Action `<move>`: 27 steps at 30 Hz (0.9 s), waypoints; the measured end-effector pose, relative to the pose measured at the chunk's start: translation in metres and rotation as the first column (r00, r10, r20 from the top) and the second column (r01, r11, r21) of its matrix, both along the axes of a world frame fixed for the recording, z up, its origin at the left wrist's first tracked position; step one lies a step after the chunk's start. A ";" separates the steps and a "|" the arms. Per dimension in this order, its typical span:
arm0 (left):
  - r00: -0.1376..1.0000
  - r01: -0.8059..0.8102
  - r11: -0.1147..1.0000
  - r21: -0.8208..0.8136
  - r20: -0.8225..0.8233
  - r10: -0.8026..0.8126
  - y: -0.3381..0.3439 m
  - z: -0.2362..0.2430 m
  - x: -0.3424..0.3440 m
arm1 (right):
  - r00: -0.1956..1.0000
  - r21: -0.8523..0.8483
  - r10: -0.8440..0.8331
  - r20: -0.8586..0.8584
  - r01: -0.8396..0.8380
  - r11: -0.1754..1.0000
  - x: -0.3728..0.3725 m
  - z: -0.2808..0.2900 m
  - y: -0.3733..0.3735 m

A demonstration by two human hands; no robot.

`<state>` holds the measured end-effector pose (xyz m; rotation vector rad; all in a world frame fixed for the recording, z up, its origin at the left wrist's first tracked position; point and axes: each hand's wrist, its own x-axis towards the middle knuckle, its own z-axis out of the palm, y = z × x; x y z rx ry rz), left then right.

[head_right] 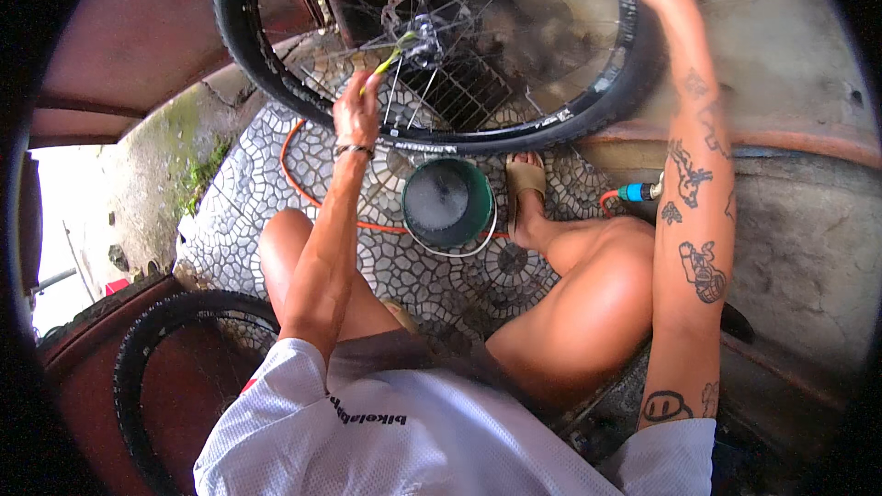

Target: The person scrubs a bicycle wheel with a brush and soapy water from a bucket, then rinses it with a hose. They rotate the wheel to clean different sections and finish by rinsing their hands.

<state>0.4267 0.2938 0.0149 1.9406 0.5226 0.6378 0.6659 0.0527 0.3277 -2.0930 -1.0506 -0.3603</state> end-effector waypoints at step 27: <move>0.986 -0.161 0.982 -0.096 -0.050 0.156 -0.081 -0.019 0.007 | 0.990 -0.060 -0.144 0.010 0.144 0.988 -0.010 -0.003 0.001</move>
